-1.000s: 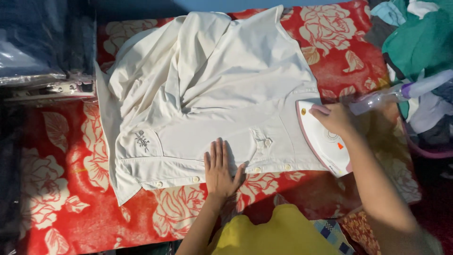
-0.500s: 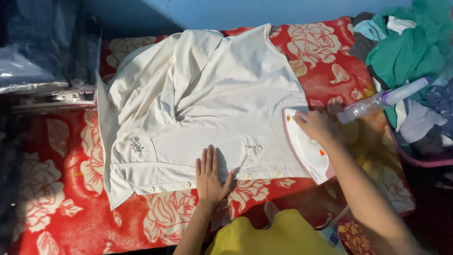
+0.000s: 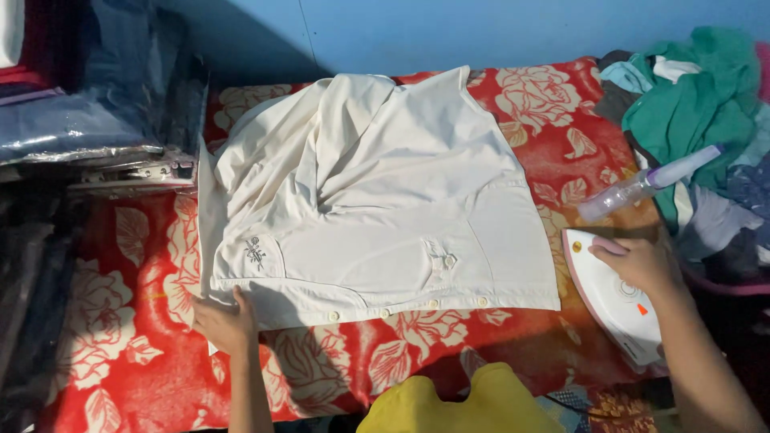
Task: The person irons a white button-up shirt laid on a padded ironing surface. They smooth the fabric by hand, run a steam iron across the body and front panels, lift and reposition the shirt to iron the reverse side, and continue pressing the fabric flat.
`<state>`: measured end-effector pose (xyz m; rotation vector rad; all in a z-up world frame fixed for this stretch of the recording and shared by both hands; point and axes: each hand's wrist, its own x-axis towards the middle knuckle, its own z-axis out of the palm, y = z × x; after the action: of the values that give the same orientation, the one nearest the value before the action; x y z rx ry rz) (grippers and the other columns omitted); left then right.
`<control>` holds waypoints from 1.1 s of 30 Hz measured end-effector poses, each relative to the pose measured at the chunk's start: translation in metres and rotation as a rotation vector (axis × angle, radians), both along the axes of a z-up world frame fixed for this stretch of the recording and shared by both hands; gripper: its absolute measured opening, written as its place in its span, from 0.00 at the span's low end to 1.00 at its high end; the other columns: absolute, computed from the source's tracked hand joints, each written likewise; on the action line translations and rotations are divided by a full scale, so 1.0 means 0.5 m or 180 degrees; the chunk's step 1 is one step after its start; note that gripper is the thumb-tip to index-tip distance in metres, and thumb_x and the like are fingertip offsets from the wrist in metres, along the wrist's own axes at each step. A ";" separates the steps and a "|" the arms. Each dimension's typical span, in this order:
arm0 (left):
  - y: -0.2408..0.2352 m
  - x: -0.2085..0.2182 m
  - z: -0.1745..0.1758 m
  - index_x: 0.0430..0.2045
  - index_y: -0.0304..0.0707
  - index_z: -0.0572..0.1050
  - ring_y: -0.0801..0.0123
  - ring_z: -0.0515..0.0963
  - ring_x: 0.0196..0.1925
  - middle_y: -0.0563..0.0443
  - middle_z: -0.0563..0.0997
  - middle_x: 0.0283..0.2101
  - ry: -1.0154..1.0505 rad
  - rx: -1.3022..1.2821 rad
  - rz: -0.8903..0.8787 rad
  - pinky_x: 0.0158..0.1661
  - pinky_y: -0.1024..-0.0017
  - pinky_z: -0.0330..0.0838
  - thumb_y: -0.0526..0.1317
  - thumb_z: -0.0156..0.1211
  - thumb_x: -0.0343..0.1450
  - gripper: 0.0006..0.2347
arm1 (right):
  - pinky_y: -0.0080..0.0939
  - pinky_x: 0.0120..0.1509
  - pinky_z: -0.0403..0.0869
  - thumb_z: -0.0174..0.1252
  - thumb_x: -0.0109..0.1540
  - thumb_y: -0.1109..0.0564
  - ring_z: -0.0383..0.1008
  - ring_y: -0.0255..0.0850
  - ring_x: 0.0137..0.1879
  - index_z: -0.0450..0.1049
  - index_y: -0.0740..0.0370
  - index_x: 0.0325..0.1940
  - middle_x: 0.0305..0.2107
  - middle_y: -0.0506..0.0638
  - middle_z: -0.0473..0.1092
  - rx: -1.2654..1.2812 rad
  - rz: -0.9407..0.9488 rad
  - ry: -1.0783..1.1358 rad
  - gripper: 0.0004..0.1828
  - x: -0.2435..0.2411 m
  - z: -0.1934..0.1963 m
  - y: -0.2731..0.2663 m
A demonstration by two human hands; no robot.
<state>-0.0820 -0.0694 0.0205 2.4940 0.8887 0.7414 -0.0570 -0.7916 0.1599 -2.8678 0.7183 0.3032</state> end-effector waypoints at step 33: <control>-0.165 0.108 -0.038 0.41 0.32 0.71 0.47 0.75 0.44 0.37 0.76 0.41 -0.0805 -0.1297 -0.2035 0.47 0.57 0.68 0.26 0.47 0.66 0.11 | 0.46 0.75 0.62 0.75 0.47 0.66 0.57 0.43 0.74 0.42 0.59 0.77 0.71 0.59 0.55 0.4835 0.0163 -0.2396 0.64 -0.182 -0.272 0.936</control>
<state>-0.0279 -0.1521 0.0014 2.0691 0.1065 0.5611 -0.1479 -0.3236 0.0237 -1.3364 0.0888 -0.1927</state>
